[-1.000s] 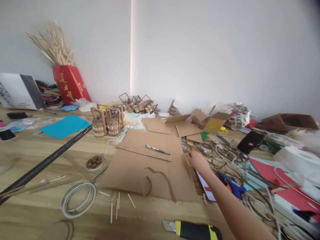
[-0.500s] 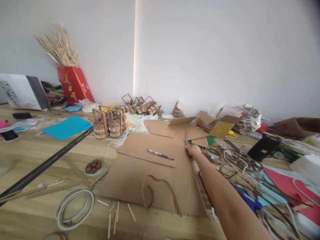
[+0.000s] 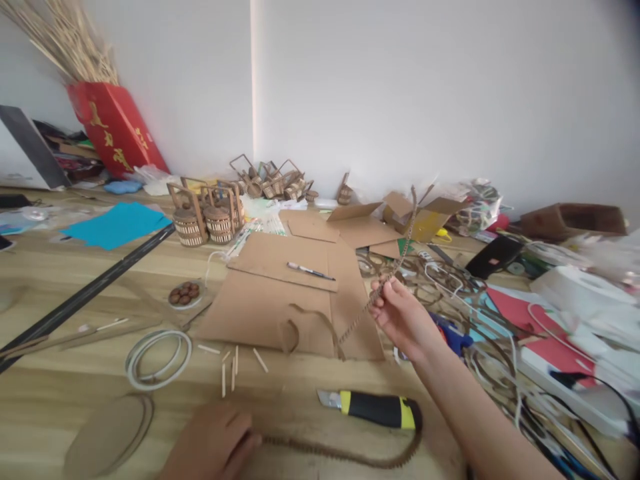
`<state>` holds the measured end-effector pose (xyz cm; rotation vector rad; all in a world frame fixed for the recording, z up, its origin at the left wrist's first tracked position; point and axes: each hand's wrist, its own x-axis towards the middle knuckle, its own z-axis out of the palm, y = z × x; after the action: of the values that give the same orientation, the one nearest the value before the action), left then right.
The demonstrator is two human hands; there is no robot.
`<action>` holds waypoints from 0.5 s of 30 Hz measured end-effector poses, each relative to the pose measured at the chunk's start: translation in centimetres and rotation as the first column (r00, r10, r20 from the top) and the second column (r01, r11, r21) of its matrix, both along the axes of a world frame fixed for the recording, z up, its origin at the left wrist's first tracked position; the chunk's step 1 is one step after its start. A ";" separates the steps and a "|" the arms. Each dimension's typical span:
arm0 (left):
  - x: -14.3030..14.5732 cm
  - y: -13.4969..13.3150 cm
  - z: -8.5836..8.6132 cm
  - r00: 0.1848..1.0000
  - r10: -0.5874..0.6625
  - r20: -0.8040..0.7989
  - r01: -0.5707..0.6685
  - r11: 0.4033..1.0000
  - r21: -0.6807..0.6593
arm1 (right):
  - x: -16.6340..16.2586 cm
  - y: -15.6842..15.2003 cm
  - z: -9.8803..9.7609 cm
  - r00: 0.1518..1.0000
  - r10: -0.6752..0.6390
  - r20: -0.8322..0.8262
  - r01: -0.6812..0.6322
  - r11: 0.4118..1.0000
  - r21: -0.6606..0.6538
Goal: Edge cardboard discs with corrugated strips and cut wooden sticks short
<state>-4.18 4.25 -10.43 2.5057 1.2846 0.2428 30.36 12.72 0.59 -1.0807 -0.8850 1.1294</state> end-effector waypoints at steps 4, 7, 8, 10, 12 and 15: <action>0.2 -0.5 2.5 0.971 -0.051 0.232 -0.009 0.967 0.253 | -4.8 -6.3 -0.6 0.967 0.119 -0.227 -0.130 0.991 -0.035; 0.5 -1.5 4.9 0.906 -0.017 0.422 -0.075 0.977 0.199 | -7.1 -8.5 -1.0 0.927 0.163 -0.339 -0.192 0.980 -0.053; 0.6 -1.9 5.7 0.879 0.037 0.475 -0.084 0.993 0.080 | -7.5 -8.9 -1.1 0.914 0.177 -0.365 -0.210 0.976 -0.055; 1.0 -2.8 7.0 0.825 0.199 0.529 -0.061 0.962 -0.267 | -8.2 -9.3 -1.5 0.893 0.203 -0.401 -0.244 0.968 -0.053; 1.5 -3.5 7.9 0.768 0.379 0.516 0.008 0.800 -0.600 | -8.5 -9.4 -1.8 0.878 0.227 -0.422 -0.270 0.962 -0.044; 2.4 -4.0 8.5 0.658 0.537 0.528 0.182 0.567 -0.803 | -8.8 -9.5 -2.1 0.865 0.252 -0.435 -0.293 0.956 -0.029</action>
<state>-1.81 0.23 -1.91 1.2020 0.9603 0.5157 21.59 3.22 -1.54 -0.7465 -0.6477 1.5879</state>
